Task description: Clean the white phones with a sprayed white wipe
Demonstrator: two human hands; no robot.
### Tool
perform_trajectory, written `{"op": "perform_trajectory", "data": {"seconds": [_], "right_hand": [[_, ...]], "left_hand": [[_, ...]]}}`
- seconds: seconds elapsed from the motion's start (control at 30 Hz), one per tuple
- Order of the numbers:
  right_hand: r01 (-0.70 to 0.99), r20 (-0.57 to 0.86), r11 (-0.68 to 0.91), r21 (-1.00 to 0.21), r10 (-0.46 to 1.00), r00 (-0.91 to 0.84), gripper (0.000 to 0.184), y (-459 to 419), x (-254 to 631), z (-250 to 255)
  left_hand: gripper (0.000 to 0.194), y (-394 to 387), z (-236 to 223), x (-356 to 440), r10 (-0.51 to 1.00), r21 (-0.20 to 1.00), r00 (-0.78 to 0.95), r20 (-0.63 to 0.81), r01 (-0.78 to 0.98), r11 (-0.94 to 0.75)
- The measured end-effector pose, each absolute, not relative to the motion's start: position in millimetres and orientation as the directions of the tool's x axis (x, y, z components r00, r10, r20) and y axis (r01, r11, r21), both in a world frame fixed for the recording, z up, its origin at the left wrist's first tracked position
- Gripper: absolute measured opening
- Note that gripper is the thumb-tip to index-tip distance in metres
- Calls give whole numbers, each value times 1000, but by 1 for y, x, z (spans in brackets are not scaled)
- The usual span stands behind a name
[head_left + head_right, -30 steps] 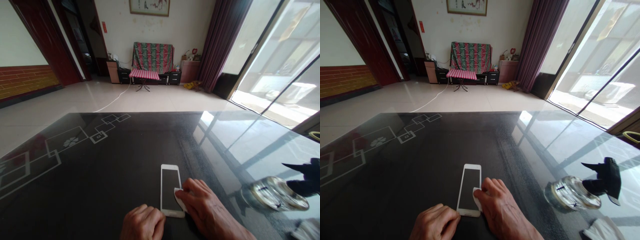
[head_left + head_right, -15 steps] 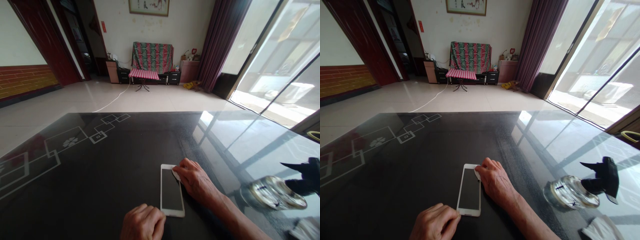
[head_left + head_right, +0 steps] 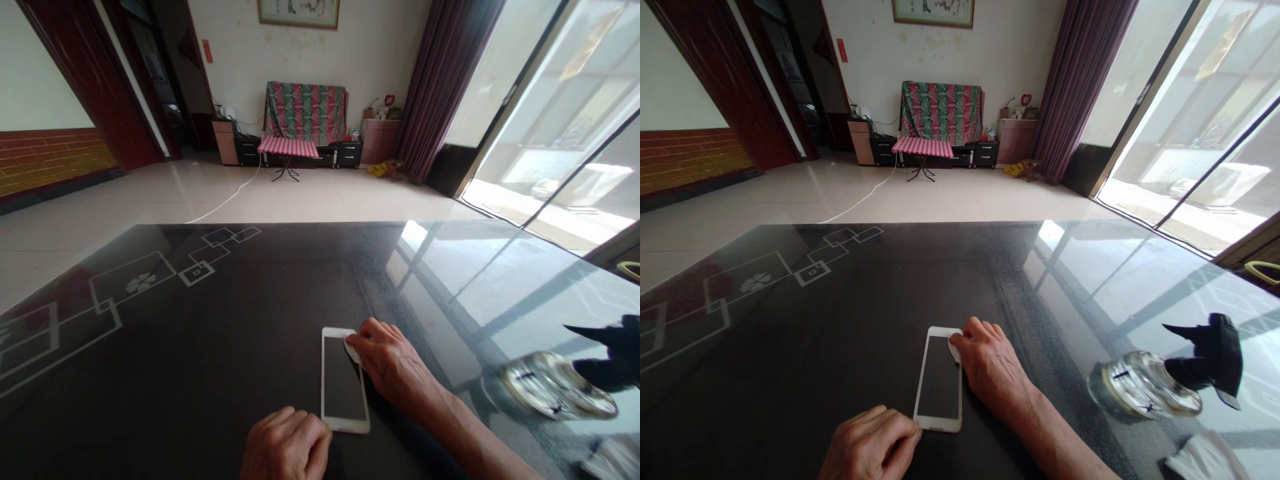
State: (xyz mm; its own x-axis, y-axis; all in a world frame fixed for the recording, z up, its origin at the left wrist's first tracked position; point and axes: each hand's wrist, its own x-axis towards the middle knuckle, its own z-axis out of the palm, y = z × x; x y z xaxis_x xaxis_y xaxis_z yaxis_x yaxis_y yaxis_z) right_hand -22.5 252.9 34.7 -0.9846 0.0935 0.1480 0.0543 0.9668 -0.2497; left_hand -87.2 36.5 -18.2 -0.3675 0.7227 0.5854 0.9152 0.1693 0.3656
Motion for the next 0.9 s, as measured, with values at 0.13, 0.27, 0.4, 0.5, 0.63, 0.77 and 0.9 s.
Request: {"op": "perform_trajectory", "data": {"seconds": [0.13, 0.27, 0.4, 0.5, 0.63, 0.77, 0.9], "right_hand": [[42, 155, 960, -276, 87, -984, 27, 255, -21, 32], [10, 96, 952, -306, 42, -994, 27, 245, 0, 38], [3, 2, 940, -341, 3, -1000, 25, 233, 20, 48], [-34, -16, 929, -370, -43, -999, 24, 230, 26, 51], [-51, 7, 911, -410, -53, -999, 25, 231, 27, 47], [-49, 21, 900, -433, -45, -999, 26, 233, 26, 41], [-62, 31, 897, -437, -53, -998, 25, 233, 26, 41]], "left_hand": [[23, 37, -15, -86, 726, 390, -376, 576, 907, 161], [23, 37, -15, -84, 730, 419, -406, 550, 890, 179], [22, 36, -16, -82, 742, 438, -427, 517, 876, 200], [21, 37, -14, -82, 737, 438, -446, 508, 870, 224], [8, 38, -10, -81, 680, 438, -506, 531, 851, 291], [5, 38, -8, -80, 674, 411, -492, 552, 863, 293], [8, 37, -10, -81, 691, 412, -465, 553, 874, 259]]}}
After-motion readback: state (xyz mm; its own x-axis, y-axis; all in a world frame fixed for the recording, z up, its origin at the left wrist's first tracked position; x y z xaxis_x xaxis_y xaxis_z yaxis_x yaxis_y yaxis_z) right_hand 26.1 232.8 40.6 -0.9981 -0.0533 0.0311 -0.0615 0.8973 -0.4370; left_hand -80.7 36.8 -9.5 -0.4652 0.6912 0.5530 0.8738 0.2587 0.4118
